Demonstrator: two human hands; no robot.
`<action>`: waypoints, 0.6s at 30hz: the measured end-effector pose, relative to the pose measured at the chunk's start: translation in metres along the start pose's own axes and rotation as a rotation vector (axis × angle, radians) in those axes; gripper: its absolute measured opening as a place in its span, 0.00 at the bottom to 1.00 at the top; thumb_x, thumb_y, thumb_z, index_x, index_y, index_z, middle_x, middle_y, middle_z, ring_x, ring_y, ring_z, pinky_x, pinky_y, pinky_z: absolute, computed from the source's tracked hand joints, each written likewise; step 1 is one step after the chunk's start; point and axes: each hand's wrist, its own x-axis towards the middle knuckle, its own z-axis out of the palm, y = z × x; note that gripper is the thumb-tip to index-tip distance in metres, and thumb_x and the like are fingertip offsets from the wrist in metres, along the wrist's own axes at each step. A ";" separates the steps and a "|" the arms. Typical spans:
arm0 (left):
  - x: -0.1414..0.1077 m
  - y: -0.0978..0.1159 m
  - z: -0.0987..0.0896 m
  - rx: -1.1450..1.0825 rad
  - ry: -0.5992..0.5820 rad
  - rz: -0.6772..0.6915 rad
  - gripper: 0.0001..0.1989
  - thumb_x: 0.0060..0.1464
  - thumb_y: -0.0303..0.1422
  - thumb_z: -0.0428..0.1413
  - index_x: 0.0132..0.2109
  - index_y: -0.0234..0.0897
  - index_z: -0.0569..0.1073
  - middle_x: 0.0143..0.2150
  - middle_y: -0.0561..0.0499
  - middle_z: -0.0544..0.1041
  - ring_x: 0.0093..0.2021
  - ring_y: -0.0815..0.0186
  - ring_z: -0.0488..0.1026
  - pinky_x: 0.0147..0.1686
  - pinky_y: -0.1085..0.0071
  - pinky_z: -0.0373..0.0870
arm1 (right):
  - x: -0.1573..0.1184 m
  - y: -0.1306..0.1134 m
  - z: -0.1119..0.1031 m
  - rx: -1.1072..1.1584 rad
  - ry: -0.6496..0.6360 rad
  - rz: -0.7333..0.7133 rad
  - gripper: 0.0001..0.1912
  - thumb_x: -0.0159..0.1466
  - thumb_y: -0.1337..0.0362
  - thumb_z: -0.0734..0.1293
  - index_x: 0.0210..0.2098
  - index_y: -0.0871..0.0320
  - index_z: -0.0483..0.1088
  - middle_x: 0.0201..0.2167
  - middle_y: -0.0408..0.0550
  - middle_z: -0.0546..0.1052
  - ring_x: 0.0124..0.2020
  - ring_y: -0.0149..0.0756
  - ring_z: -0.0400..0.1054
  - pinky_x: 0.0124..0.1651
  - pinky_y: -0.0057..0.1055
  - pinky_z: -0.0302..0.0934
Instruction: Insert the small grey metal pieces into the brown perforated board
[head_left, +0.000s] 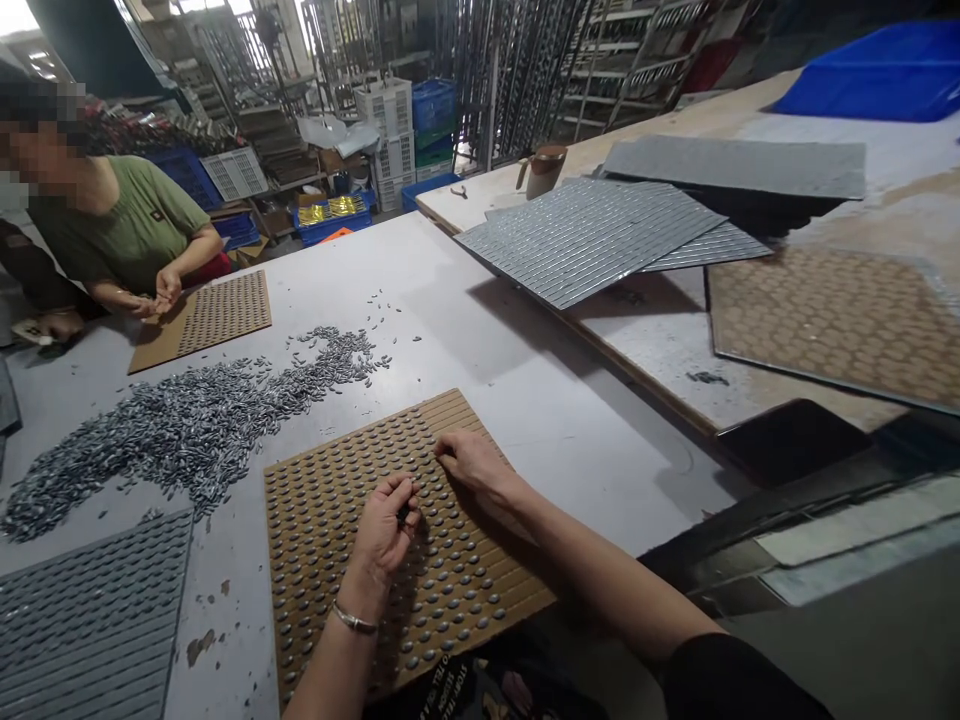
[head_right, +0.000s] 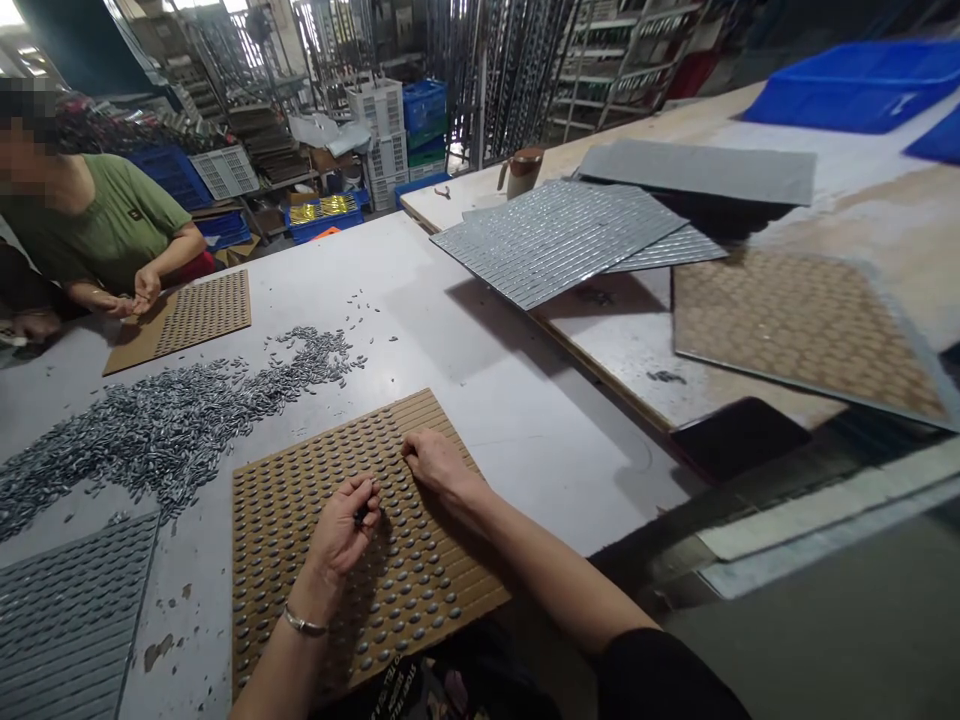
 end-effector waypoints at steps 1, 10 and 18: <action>0.001 0.000 0.000 -0.005 -0.006 -0.011 0.16 0.40 0.27 0.68 0.37 0.30 0.72 0.29 0.50 0.72 0.25 0.75 0.66 0.19 0.83 0.58 | 0.000 0.000 -0.001 -0.012 0.010 0.001 0.07 0.58 0.72 0.65 0.31 0.58 0.75 0.33 0.48 0.75 0.36 0.35 0.67 0.40 0.28 0.57; -0.005 -0.008 0.014 0.087 -0.032 -0.017 0.16 0.37 0.28 0.69 0.34 0.31 0.73 0.29 0.52 0.71 0.24 0.77 0.64 0.17 0.83 0.56 | -0.051 -0.022 -0.006 0.441 0.019 -0.072 0.08 0.63 0.61 0.64 0.32 0.58 0.72 0.27 0.41 0.74 0.28 0.29 0.65 0.31 0.24 0.56; -0.006 -0.010 0.016 0.043 0.030 -0.006 0.14 0.46 0.29 0.63 0.40 0.29 0.72 0.31 0.46 0.75 0.26 0.73 0.68 0.20 0.80 0.61 | -0.037 -0.002 -0.001 0.239 0.163 0.121 0.10 0.63 0.63 0.61 0.27 0.58 0.69 0.25 0.42 0.73 0.27 0.30 0.63 0.31 0.26 0.54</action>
